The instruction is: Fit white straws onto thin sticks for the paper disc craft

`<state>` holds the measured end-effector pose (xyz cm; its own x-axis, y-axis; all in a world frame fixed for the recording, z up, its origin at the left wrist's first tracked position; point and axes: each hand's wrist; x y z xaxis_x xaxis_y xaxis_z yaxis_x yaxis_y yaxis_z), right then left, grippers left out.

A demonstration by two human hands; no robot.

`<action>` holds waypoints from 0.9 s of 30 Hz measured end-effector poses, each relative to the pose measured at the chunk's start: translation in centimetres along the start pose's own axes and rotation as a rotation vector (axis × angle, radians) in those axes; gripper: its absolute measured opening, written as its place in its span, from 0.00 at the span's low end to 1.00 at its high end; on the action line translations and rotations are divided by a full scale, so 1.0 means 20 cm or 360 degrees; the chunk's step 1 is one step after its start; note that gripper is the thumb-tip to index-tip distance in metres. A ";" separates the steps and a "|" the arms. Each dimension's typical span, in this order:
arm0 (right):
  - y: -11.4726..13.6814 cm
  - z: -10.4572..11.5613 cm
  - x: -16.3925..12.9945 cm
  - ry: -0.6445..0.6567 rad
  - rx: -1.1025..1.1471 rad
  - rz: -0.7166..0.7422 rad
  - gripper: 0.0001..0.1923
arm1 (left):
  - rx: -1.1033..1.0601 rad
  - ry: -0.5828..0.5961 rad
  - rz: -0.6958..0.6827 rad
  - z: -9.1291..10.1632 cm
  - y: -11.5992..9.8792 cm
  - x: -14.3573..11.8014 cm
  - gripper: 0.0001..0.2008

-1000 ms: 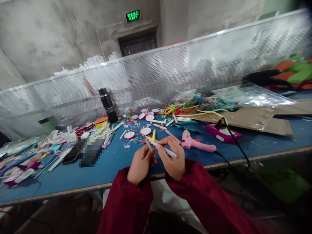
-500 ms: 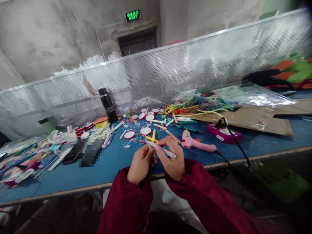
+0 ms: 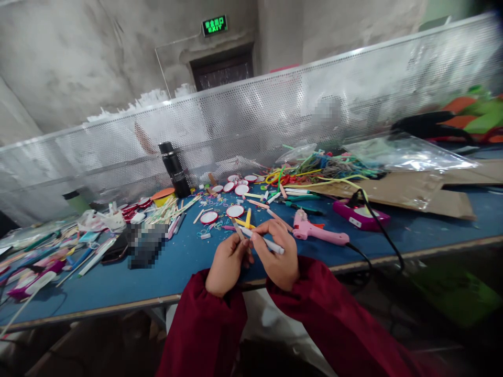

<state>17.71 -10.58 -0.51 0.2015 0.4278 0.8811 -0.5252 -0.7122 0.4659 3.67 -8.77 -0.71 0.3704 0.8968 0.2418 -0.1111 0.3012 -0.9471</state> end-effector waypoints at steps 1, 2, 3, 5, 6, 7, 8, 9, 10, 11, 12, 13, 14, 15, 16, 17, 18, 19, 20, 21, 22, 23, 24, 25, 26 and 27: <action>0.00 0.00 0.00 -0.0009 -0.0008 -0.0001 0.07 | -0.0001 0.0001 0.0003 0.00 0.00 0.00 0.19; 0.00 0.00 0.00 -0.0016 -0.0008 0.0003 0.07 | 0.0001 0.0004 0.0004 0.00 0.00 0.00 0.19; 0.00 0.00 0.00 -0.0012 -0.0002 0.0010 0.07 | 0.0004 0.0008 -0.0001 0.00 0.00 0.00 0.20; 0.00 0.00 0.00 0.0021 0.0018 0.0025 0.07 | 0.0012 0.0012 -0.0014 0.00 0.00 0.00 0.20; 0.00 0.00 0.00 0.0034 0.0025 0.0025 0.06 | 0.0018 0.0012 -0.0021 0.00 0.00 0.00 0.20; 0.00 0.00 0.00 0.0039 0.0027 0.0022 0.06 | 0.0021 0.0011 -0.0024 0.00 0.00 0.00 0.19; 0.00 0.00 0.00 0.0033 0.0024 0.0017 0.07 | 0.0020 0.0009 -0.0024 0.00 0.00 0.00 0.19; 0.00 0.00 0.00 0.0019 0.0016 0.0010 0.07 | 0.0018 0.0006 -0.0020 0.00 0.00 0.00 0.19; 0.00 0.00 0.00 -0.0002 0.0007 0.0005 0.07 | 0.0018 0.0004 -0.0014 0.00 0.00 0.00 0.18; 0.00 0.00 0.00 -0.0022 -0.0001 0.0002 0.08 | 0.0020 0.0003 -0.0009 0.00 0.00 0.00 0.18; 0.00 0.00 0.00 -0.0036 -0.0006 0.0004 0.08 | 0.0021 0.0002 -0.0005 0.00 0.00 0.00 0.18; 0.00 0.00 0.00 -0.0042 -0.0007 0.0008 0.08 | 0.0022 0.0002 -0.0003 0.00 0.01 0.00 0.18; 0.00 0.00 0.00 -0.0042 -0.0003 0.0011 0.08 | 0.0024 0.0004 -0.0005 0.00 0.01 0.00 0.18; 0.00 0.00 0.00 -0.0033 0.0006 0.0017 0.08 | 0.0023 0.0004 -0.0010 0.00 0.01 0.00 0.18; 0.00 0.00 0.00 -0.0019 0.0016 0.0022 0.07 | 0.0019 0.0004 -0.0014 0.00 0.01 0.00 0.18; 0.00 0.00 0.00 -0.0006 0.0023 0.0025 0.07 | 0.0015 0.0004 -0.0016 0.00 0.01 0.00 0.18; 0.00 0.00 0.00 0.0003 0.0025 0.0026 0.07 | 0.0013 0.0002 -0.0018 0.00 0.00 0.00 0.18; 0.00 0.00 0.00 0.0006 0.0021 0.0022 0.07 | 0.0013 0.0000 -0.0018 0.00 0.00 0.00 0.18; 0.00 0.00 0.00 0.0000 0.0013 0.0017 0.08 | 0.0014 -0.0001 -0.0016 0.00 0.00 0.00 0.18; 0.00 0.00 0.00 -0.0013 0.0003 0.0012 0.08 | 0.0015 -0.0003 -0.0011 0.00 0.00 0.00 0.18; 0.00 0.00 0.00 -0.0030 -0.0005 0.0009 0.08 | 0.0016 -0.0002 -0.0008 0.00 0.01 0.00 0.18; 0.00 0.00 0.00 -0.0046 -0.0007 0.0011 0.08 | 0.0012 -0.0001 -0.0006 0.00 0.01 0.00 0.18; -0.01 0.00 0.00 -0.0057 -0.0003 0.0017 0.08 | 0.0005 0.0001 -0.0006 0.00 0.01 0.00 0.18; -0.01 0.00 0.00 -0.0057 0.0007 0.0025 0.08 | -0.0001 0.0002 -0.0008 0.00 0.01 0.00 0.18; -0.01 0.00 0.00 -0.0047 0.0023 0.0034 0.07 | -0.0006 0.0002 -0.0013 0.00 0.01 0.00 0.19; -0.01 0.00 -0.01 -0.0029 0.0039 0.0040 0.06 | -0.0007 0.0002 -0.0021 0.00 0.01 0.00 0.19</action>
Point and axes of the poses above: each hand's wrist, its own x-axis towards the middle knuckle, its own z-axis out of the back of the hand, y = z × x, and after that the axes turned 2 degrees about x, right-handed
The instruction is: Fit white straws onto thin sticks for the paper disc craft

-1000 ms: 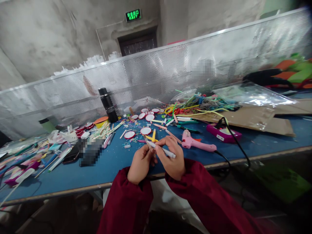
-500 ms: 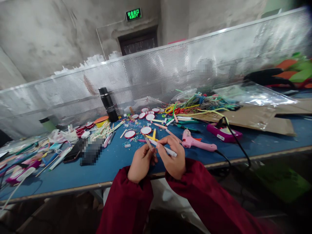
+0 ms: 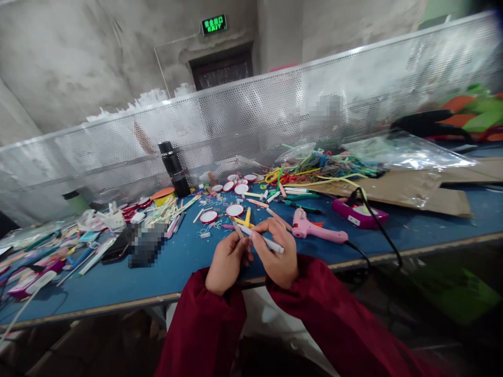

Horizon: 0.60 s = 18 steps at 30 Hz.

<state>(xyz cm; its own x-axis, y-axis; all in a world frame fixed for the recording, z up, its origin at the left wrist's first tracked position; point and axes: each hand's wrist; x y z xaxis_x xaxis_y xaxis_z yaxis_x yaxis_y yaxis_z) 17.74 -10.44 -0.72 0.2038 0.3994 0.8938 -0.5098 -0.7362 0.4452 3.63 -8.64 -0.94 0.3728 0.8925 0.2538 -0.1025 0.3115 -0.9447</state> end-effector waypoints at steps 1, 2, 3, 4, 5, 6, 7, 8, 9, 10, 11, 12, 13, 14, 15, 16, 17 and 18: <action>0.00 0.00 0.00 0.0019 0.0014 -0.0001 0.06 | 0.0007 -0.0001 -0.0007 0.00 0.00 0.00 0.19; 0.00 0.00 0.00 0.0033 0.0022 -0.0007 0.06 | 0.0019 -0.0002 -0.0013 0.00 0.00 0.00 0.19; 0.00 0.00 0.00 0.0034 0.0018 -0.0018 0.07 | 0.0031 -0.0001 -0.0016 0.00 0.00 0.00 0.19; 0.00 0.00 0.00 0.0018 0.0005 -0.0032 0.07 | 0.0041 0.0001 -0.0015 0.00 0.00 0.00 0.19; 0.00 0.00 -0.01 -0.0005 -0.0012 -0.0045 0.07 | 0.0048 0.0004 -0.0009 0.00 0.00 0.00 0.19; 0.00 0.00 -0.01 -0.0029 -0.0024 -0.0055 0.07 | 0.0053 0.0006 -0.0004 0.00 0.00 0.00 0.19; 0.00 0.00 -0.01 -0.0043 -0.0026 -0.0058 0.07 | 0.0054 0.0007 -0.0002 0.00 0.00 0.00 0.19; 0.00 0.00 -0.01 -0.0042 -0.0016 -0.0054 0.07 | 0.0054 0.0007 -0.0006 0.00 0.00 0.00 0.19; 0.00 0.00 0.00 -0.0029 0.0002 -0.0044 0.06 | 0.0054 0.0006 -0.0013 0.01 -0.01 0.00 0.19; 0.00 0.00 0.00 -0.0008 0.0022 -0.0029 0.06 | 0.0054 0.0002 -0.0017 0.00 -0.01 0.00 0.19; 0.00 0.00 0.00 0.0012 0.0037 -0.0016 0.05 | 0.0057 -0.0004 -0.0020 0.00 -0.01 0.00 0.19; 0.00 0.00 0.00 0.0027 0.0043 -0.0010 0.05 | 0.0061 -0.0010 -0.0020 0.00 -0.01 0.00 0.19; 0.00 0.00 0.00 0.0033 0.0039 -0.0011 0.05 | 0.0069 -0.0015 -0.0018 0.00 -0.02 0.00 0.19; 0.00 0.00 0.00 0.0028 0.0026 -0.0020 0.05 | 0.0081 -0.0016 -0.0015 0.00 -0.02 -0.01 0.19; 0.00 0.00 -0.01 0.0015 0.0010 -0.0037 0.06 | 0.0091 -0.0012 -0.0013 0.00 -0.02 -0.01 0.18; -0.01 0.00 -0.01 -0.0001 -0.0004 -0.0055 0.06 | 0.0094 -0.0007 -0.0012 0.00 -0.02 -0.01 0.18; -0.01 -0.01 -0.01 -0.0016 -0.0010 -0.0065 0.06 | 0.0088 0.0001 -0.0010 0.00 -0.02 -0.01 0.18; -0.01 -0.01 -0.01 -0.0027 -0.0008 -0.0066 0.06 | 0.0075 0.0005 -0.0009 0.00 -0.01 -0.01 0.17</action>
Point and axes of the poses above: each hand's wrist, its own x-axis towards the middle knuckle, its own z-axis out of the back of the hand, y = z × x, and after that the axes turned 2 degrees about x, right-handed
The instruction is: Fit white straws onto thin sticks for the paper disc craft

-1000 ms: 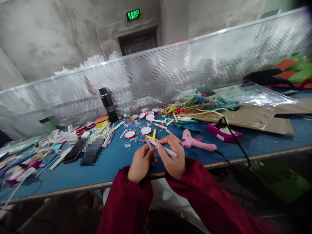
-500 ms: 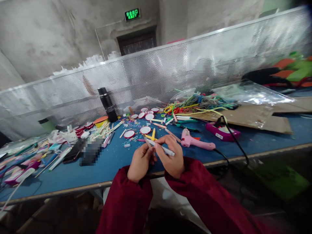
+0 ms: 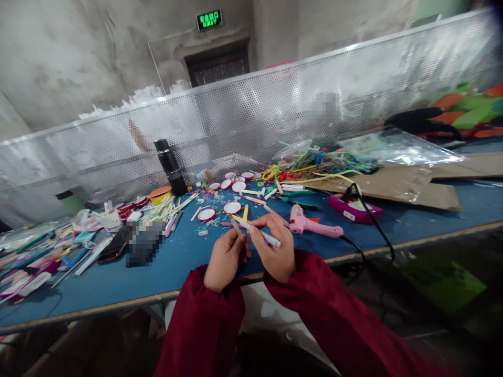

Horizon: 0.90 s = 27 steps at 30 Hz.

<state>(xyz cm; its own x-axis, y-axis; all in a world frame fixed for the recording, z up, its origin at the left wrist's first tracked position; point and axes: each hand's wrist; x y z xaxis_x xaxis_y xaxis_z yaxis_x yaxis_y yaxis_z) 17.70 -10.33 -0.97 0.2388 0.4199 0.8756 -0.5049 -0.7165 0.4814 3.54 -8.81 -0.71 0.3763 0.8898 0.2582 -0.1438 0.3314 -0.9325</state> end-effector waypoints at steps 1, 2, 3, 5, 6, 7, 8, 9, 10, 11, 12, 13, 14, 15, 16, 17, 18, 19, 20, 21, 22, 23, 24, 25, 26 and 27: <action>0.00 0.00 0.00 -0.0001 0.0011 0.0012 0.06 | -0.0017 -0.0001 0.0000 0.00 0.00 0.00 0.18; 0.00 0.00 0.00 0.0006 0.0027 0.0031 0.05 | -0.0034 -0.0003 -0.0002 0.00 0.01 0.00 0.18; 0.00 0.00 0.00 0.0017 0.0041 0.0054 0.05 | -0.0045 -0.0008 -0.0005 0.00 0.01 0.00 0.18; 0.00 0.00 0.00 0.0041 0.0047 0.0079 0.04 | -0.0041 -0.0020 -0.0007 0.00 0.01 0.00 0.19; 0.01 0.00 0.00 0.0046 0.0038 0.0076 0.05 | -0.0034 -0.0024 -0.0005 0.00 0.01 0.00 0.19; 0.01 0.00 0.00 0.0043 0.0025 0.0067 0.05 | -0.0028 -0.0023 -0.0002 0.00 0.01 0.00 0.19; 0.01 0.00 0.00 0.0034 0.0012 0.0053 0.05 | -0.0026 -0.0021 0.0000 0.00 0.01 0.00 0.19; 0.01 0.00 0.00 0.0024 0.0003 0.0041 0.05 | -0.0028 -0.0016 0.0000 0.00 0.01 0.00 0.19; 0.00 0.00 0.00 0.0017 0.0001 0.0035 0.05 | -0.0030 -0.0012 -0.0003 0.00 0.01 0.00 0.19; 0.00 0.00 0.00 0.0014 0.0005 0.0036 0.05 | -0.0031 -0.0011 -0.0006 0.00 0.01 0.00 0.19; 0.00 0.00 0.00 0.0018 0.0014 0.0043 0.04 | -0.0029 -0.0016 -0.0010 0.00 0.01 0.00 0.19; 0.00 0.00 0.00 0.0028 0.0023 0.0054 0.04 | -0.0023 -0.0023 -0.0015 0.00 0.00 0.00 0.20; 0.00 0.00 0.00 0.0037 0.0028 0.0065 0.04 | -0.0017 -0.0029 -0.0018 0.00 0.00 0.00 0.20; 0.00 0.00 0.00 0.0045 0.0027 0.0070 0.04 | -0.0012 -0.0035 -0.0017 0.00 0.00 0.00 0.20; 0.00 0.00 0.00 0.0045 0.0019 0.0063 0.04 | -0.0011 -0.0037 -0.0014 0.00 -0.01 0.00 0.20; 0.01 0.00 0.00 0.0042 0.0006 0.0048 0.04 | -0.0014 -0.0035 -0.0011 0.00 -0.01 0.00 0.21; 0.01 0.00 0.00 0.0037 -0.0004 0.0031 0.04 | -0.0020 -0.0031 -0.0010 0.00 -0.01 0.00 0.20; 0.01 0.00 0.00 0.0034 -0.0008 0.0018 0.04 | -0.0028 -0.0029 -0.0010 0.00 -0.01 0.00 0.20; 0.01 0.00 0.01 0.0033 -0.0008 0.0017 0.04 | -0.0036 -0.0027 -0.0013 0.00 0.00 0.00 0.20; 0.01 0.00 0.01 0.0038 -0.0003 0.0026 0.04 | -0.0039 -0.0025 -0.0018 0.00 0.00 0.00 0.21; 0.01 0.00 0.01 0.0045 0.0002 0.0042 0.04 | -0.0037 -0.0026 -0.0023 0.00 0.00 0.00 0.21; 0.01 0.00 0.01 0.0053 0.0004 0.0055 0.04 | -0.0029 -0.0029 -0.0026 0.00 0.00 0.00 0.21; 0.01 0.00 0.01 0.0057 0.0001 0.0059 0.04 | -0.0021 -0.0032 -0.0026 0.00 0.00 0.00 0.21; 0.01 0.00 0.01 0.0053 -0.0004 0.0051 0.04 | -0.0015 -0.0033 -0.0023 0.00 0.00 0.00 0.21; 0.01 0.00 0.01 0.0042 -0.0007 0.0035 0.04 | -0.0014 -0.0029 -0.0019 0.00 0.00 0.00 0.21; 0.01 0.00 0.01 0.0029 -0.0006 0.0021 0.04 | -0.0018 -0.0025 -0.0013 0.00 0.00 0.00 0.20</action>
Point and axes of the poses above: each hand's wrist, its own x-axis towards the middle knuckle, its own z-axis out of the back of the hand, y = z × x, and after that the axes turned 2 degrees about x, right-handed
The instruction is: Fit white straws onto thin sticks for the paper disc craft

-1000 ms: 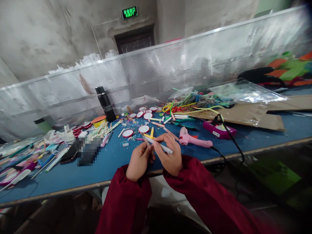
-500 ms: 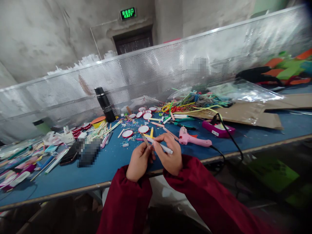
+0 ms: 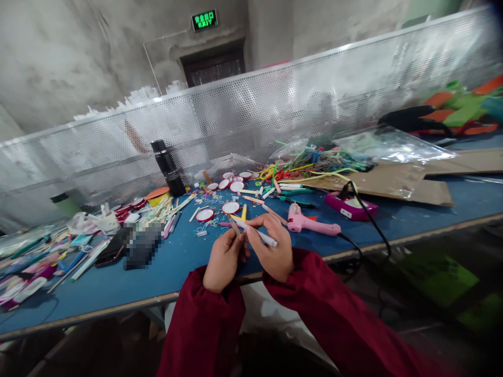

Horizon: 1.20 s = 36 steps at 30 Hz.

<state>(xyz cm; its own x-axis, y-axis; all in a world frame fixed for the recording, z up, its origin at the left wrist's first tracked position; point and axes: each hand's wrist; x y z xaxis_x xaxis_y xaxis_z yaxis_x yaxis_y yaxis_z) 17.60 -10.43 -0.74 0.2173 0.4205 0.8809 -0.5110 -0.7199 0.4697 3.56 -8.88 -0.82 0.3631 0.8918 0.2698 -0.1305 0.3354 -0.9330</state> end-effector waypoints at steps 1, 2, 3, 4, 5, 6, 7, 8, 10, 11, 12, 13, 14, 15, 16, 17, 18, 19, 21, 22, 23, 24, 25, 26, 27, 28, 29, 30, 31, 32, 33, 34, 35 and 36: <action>0.00 0.00 0.00 -0.0009 0.0004 -0.0008 0.04 | -0.0006 0.0006 0.0004 0.00 0.00 0.00 0.20; 0.00 0.00 0.00 -0.0009 0.0010 -0.0008 0.04 | -0.0011 0.0008 0.0004 0.00 0.00 0.00 0.20; 0.00 0.00 0.00 -0.0003 0.0014 -0.0001 0.04 | -0.0013 0.0008 0.0002 0.00 0.00 0.00 0.20; 0.00 0.00 0.00 0.0011 0.0015 0.0007 0.04 | -0.0010 0.0006 0.0000 0.00 0.01 0.00 0.20; 0.00 0.00 0.00 0.0023 0.0013 0.0011 0.04 | -0.0004 0.0002 -0.0002 0.00 0.01 0.00 0.20; 0.00 0.00 -0.01 0.0028 0.0008 0.0006 0.04 | 0.0002 0.0001 -0.0001 0.00 0.01 0.00 0.20; 0.00 0.00 -0.01 0.0020 0.0004 -0.0008 0.04 | 0.0005 0.0002 0.0002 0.00 0.01 0.00 0.19; 0.00 0.00 -0.01 0.0008 0.0005 -0.0023 0.04 | 0.0004 0.0003 0.0003 0.00 0.01 0.00 0.19; 0.00 0.00 -0.01 -0.0008 0.0016 -0.0026 0.04 | -0.0012 0.0004 -0.0006 0.00 0.01 0.00 0.19; 0.00 0.00 -0.01 -0.0004 0.0021 -0.0013 0.04 | -0.0022 0.0003 -0.0015 0.00 0.01 0.00 0.19; 0.00 0.00 -0.01 0.0007 0.0021 0.0005 0.04 | -0.0029 0.0003 -0.0025 0.00 0.01 0.00 0.19; 0.00 0.01 -0.01 0.0017 0.0015 0.0019 0.04 | -0.0030 0.0000 -0.0029 0.00 0.01 0.00 0.18; 0.00 0.01 -0.01 0.0020 0.0004 0.0021 0.04 | -0.0025 -0.0004 -0.0026 0.00 0.01 0.00 0.18; -0.01 0.01 -0.01 0.0013 -0.0007 0.0014 0.05 | -0.0018 -0.0008 -0.0019 0.00 0.01 0.00 0.18; -0.01 0.01 -0.01 0.0004 -0.0012 0.0002 0.05 | -0.0012 -0.0010 -0.0011 0.00 0.01 0.00 0.17; -0.01 0.01 0.00 -0.0003 -0.0011 -0.0005 0.05 | -0.0008 -0.0009 -0.0005 0.00 0.01 0.00 0.17; 0.00 0.01 0.00 -0.0006 -0.0003 -0.0004 0.05 | -0.0005 -0.0005 -0.0005 0.00 0.01 0.00 0.17; 0.00 0.00 0.00 -0.0003 0.0008 0.0007 0.05 | -0.0004 0.0000 -0.0009 0.00 0.01 0.00 0.16; 0.00 0.00 0.00 0.0018 0.0020 0.0034 0.04 | -0.0001 0.0003 -0.0013 0.00 0.01 0.01 0.16; 0.00 0.00 0.00 0.0026 0.0015 0.0038 0.04 | 0.0003 0.0001 -0.0012 0.00 0.01 0.01 0.16; 0.00 0.00 0.00 0.0024 0.0002 0.0032 0.05 | 0.0008 -0.0002 -0.0009 0.00 0.01 0.01 0.16; 0.00 0.00 0.00 0.0017 -0.0011 0.0020 0.05 | 0.0011 -0.0001 -0.0006 0.00 0.01 0.01 0.16; 0.00 0.00 -0.01 0.0008 -0.0018 0.0006 0.05 | 0.0012 0.0001 -0.0005 0.00 0.00 0.01 0.17; 0.00 0.00 -0.01 0.0004 -0.0018 -0.0004 0.05 | 0.0010 0.0003 -0.0007 0.00 0.00 0.01 0.17; 0.00 0.01 -0.01 0.0007 -0.0012 -0.0008 0.05 | 0.0005 0.0003 -0.0010 0.00 0.00 0.00 0.18; 0.00 0.01 -0.01 0.0016 -0.0003 -0.0003 0.05 | -0.0002 0.0002 -0.0012 0.00 0.00 0.00 0.18; 0.00 0.01 -0.01 0.0030 0.0006 0.0006 0.05 | -0.0004 0.0000 -0.0012 0.00 -0.01 0.00 0.18; 0.00 0.01 -0.01 0.0039 0.0008 0.0012 0.05 | -0.0001 -0.0003 -0.0007 0.00 -0.01 0.00 0.18; 0.00 0.01 -0.01 0.0036 0.0003 0.0011 0.05 | 0.0005 -0.0006 0.0000 0.00 -0.01 0.00 0.19; 0.00 0.01 -0.01 0.0023 -0.0005 0.0003 0.05 | 0.0014 -0.0010 0.0009 0.00 -0.01 0.00 0.19; 0.00 0.01 -0.01 0.0009 -0.0010 -0.0010 0.05 | 0.0020 -0.0014 0.0016 0.00 -0.01 0.00 0.19; 0.00 0.01 -0.01 0.0002 -0.0008 -0.0019 0.05 | 0.0021 -0.0015 0.0019 0.00 -0.01 0.00 0.20; 0.00 0.01 -0.01 0.0003 0.0000 -0.0024 0.05 | 0.0016 -0.0014 0.0014 0.00 -0.01 0.00 0.20; 0.00 0.01 -0.01 0.0013 0.0013 -0.0023 0.04 | 0.0009 -0.0008 0.0006 0.00 -0.01 0.00 0.20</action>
<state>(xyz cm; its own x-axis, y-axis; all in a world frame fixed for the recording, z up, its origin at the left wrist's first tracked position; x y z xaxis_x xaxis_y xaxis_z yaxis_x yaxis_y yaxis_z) 17.75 -10.53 -0.88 0.2178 0.4355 0.8735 -0.5013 -0.7179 0.4829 3.54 -8.86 -0.66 0.3576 0.8948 0.2673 -0.1373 0.3335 -0.9327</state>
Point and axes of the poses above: each hand's wrist, its own x-axis towards the middle knuckle, its own z-axis out of the back of the hand, y = z × x, and after that the axes turned 2 degrees about x, right-handed
